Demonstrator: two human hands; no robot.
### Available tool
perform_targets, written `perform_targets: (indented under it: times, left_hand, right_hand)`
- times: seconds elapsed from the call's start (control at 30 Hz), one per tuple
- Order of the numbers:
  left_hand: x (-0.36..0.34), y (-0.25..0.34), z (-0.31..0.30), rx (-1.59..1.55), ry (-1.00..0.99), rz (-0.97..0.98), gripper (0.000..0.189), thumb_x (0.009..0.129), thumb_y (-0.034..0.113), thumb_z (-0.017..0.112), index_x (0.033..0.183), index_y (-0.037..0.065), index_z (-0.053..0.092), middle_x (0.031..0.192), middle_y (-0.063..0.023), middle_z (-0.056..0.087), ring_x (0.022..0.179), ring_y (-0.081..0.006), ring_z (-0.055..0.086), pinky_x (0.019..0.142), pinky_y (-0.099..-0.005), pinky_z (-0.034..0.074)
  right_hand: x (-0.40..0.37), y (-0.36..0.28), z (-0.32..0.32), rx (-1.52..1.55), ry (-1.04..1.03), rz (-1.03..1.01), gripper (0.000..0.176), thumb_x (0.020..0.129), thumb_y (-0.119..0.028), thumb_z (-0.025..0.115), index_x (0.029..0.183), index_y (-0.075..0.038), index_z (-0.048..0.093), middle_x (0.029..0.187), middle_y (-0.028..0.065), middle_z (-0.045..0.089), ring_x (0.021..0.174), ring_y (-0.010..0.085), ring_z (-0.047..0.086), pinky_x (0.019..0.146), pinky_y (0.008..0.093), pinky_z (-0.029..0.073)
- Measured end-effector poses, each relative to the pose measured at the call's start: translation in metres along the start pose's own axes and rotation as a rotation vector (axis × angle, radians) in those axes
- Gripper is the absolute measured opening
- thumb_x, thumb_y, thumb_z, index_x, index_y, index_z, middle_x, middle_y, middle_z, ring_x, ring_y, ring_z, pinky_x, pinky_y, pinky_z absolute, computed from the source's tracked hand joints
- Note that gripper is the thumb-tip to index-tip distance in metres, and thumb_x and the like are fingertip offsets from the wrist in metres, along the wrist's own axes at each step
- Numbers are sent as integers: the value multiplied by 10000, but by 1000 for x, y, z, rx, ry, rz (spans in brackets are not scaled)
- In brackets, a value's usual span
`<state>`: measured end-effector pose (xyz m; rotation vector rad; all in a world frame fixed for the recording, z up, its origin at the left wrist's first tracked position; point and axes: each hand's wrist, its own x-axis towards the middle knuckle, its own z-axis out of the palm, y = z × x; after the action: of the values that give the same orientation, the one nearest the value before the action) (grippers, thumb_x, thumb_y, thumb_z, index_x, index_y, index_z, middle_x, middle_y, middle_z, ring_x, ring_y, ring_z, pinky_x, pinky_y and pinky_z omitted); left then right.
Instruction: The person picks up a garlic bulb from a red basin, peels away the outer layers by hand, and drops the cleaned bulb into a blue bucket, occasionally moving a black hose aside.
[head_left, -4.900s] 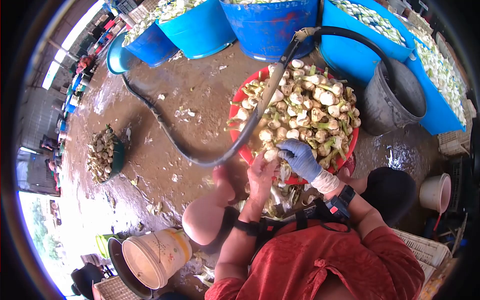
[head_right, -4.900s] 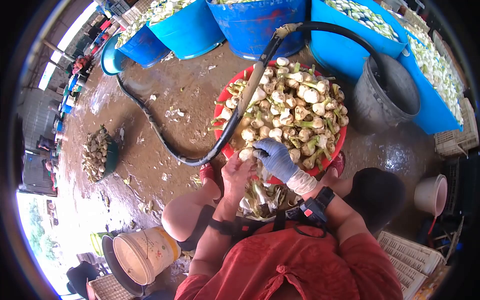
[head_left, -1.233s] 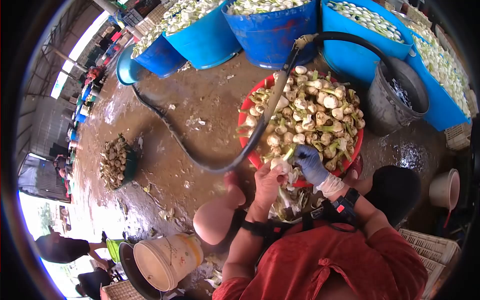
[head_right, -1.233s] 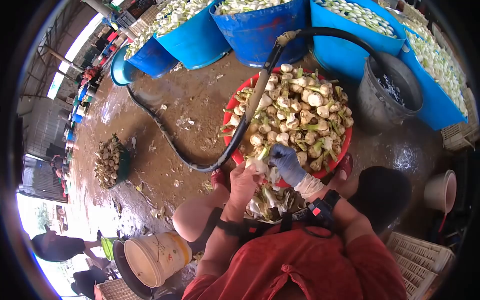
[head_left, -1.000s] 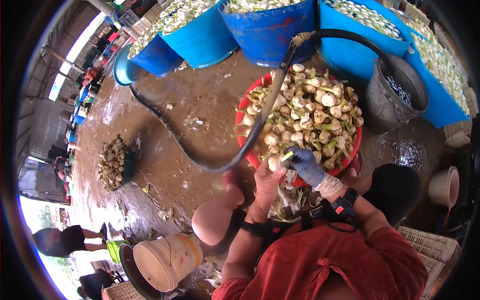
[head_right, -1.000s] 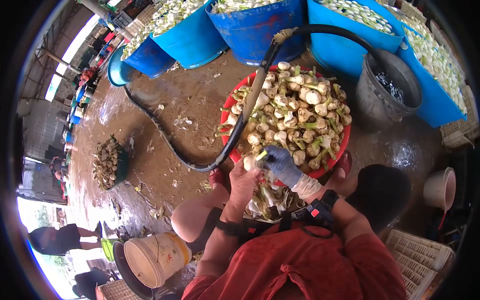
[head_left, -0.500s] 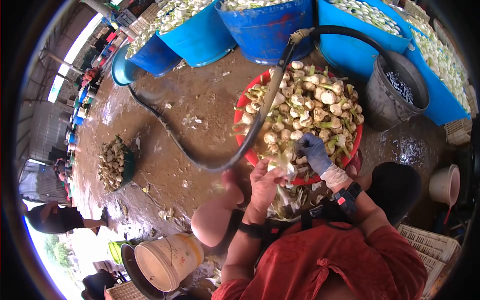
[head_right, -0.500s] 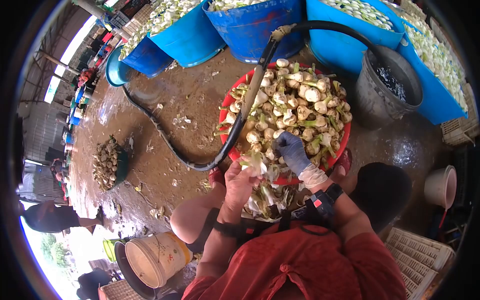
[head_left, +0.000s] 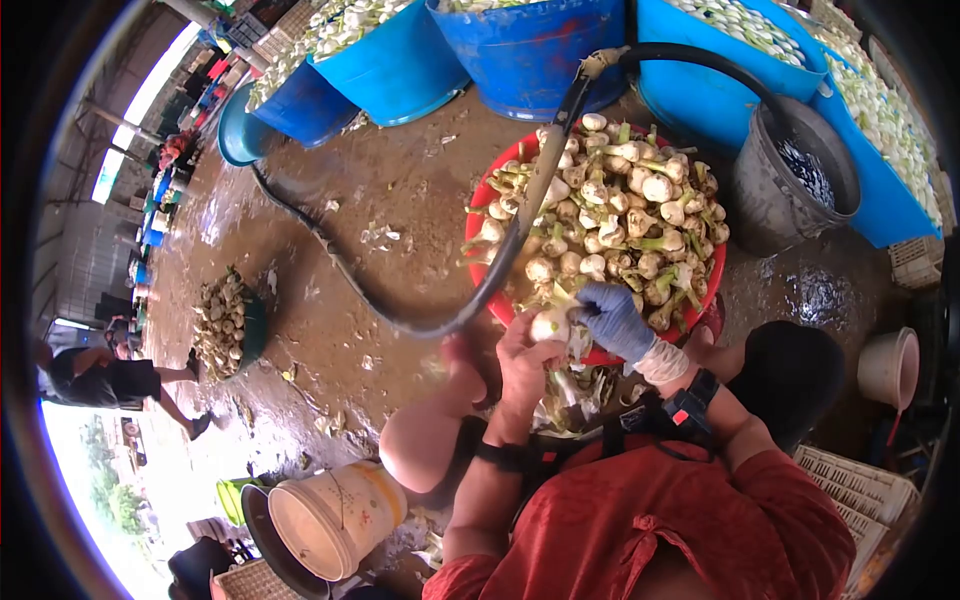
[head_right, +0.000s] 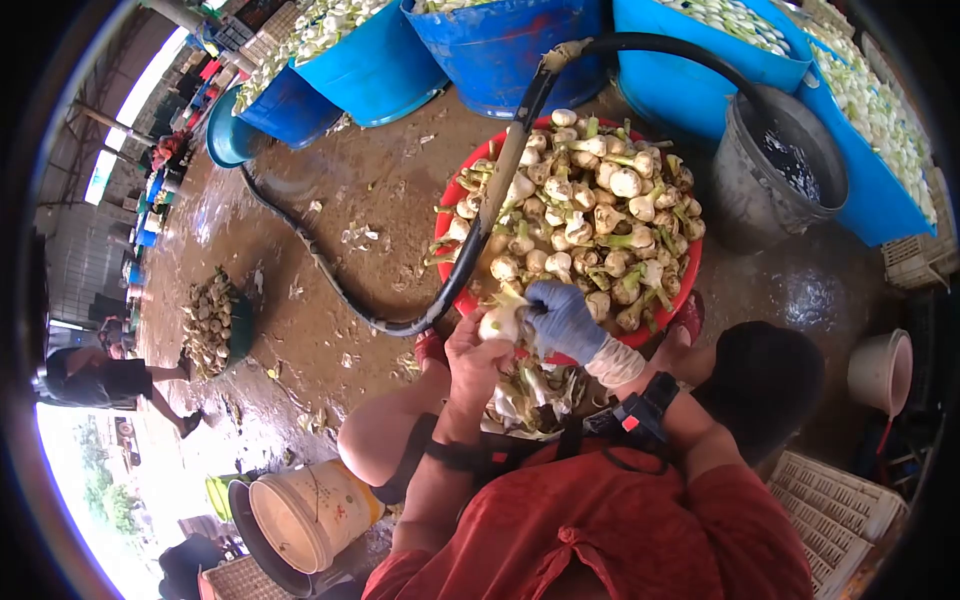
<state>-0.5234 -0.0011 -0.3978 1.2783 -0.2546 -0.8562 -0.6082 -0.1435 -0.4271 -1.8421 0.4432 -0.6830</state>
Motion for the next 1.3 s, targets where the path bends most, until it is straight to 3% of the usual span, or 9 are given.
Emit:
perform_targets:
  times: [0.2,0.33,0.43,0.53,0.67,0.7,0.97,1.13,1.3]
  left_hand:
    - [-3,-7,-2,-164,-218,-6,532,633,-24,625,1147,6,492,839,-101,629,625,-184,622,488,-240,472]
    - [0,-5,-6,-192,-102,-3,550,626,-45,624,1145,24,459,915,-114,628,716,-222,660,527,-264,503]
    - [0,-10,-2,-139,-35,45,515,635,-97,612,1118,19,480,903,-95,625,672,-171,622,538,-250,493]
    - [-1,-12,-1,-63,11,56,501,644,-127,608,1111,5,486,874,-93,616,634,-143,583,535,-245,475]
    - [-3,-3,-3,-32,37,-6,493,645,-127,630,1110,-10,514,831,-94,612,606,-135,560,520,-255,458]
    - [-2,-3,-4,-34,37,-5,493,645,-127,630,1110,-10,514,831,-94,612,606,-135,560,520,-255,458]
    - [-6,-4,-13,-139,-264,50,411,607,-48,741,982,2,580,919,-72,626,785,-165,623,642,-263,524]
    - [-7,-2,-14,-153,-230,69,542,598,-20,771,1092,6,550,957,-83,623,801,-171,621,692,-258,524]
    - [-7,-2,-13,-284,-195,-4,536,651,-61,670,1158,-25,498,917,-79,622,745,-149,605,683,-245,495]
  right_hand:
    - [18,19,-27,-34,94,96,131,737,0,674,836,8,588,651,11,540,594,72,475,565,240,441]
    - [8,-15,-25,578,-136,294,348,756,-78,740,1052,-39,562,851,-20,544,722,49,505,686,211,469]
    - [-1,-8,-3,10,-181,-151,361,709,-138,788,977,-38,568,780,10,537,651,74,476,590,258,437]
    - [-8,-12,2,-72,-165,-184,300,663,-140,773,862,-24,580,695,114,510,600,248,522,593,367,448]
    - [-2,-17,1,63,-110,-59,189,692,-73,726,789,-18,574,632,102,496,525,217,463,524,327,418]
    - [-4,-5,0,4,-100,-85,220,714,-45,743,870,-3,594,661,58,507,576,103,452,536,262,418]
    - [15,5,-18,9,31,38,157,757,-53,695,867,-3,594,675,27,547,594,101,475,552,268,434]
    - [13,11,-20,-10,78,58,219,741,-33,692,933,-7,591,703,43,559,617,107,511,581,271,460]
    - [0,-7,-7,126,-177,-96,284,737,-43,711,992,7,598,795,63,593,742,166,600,698,280,500]
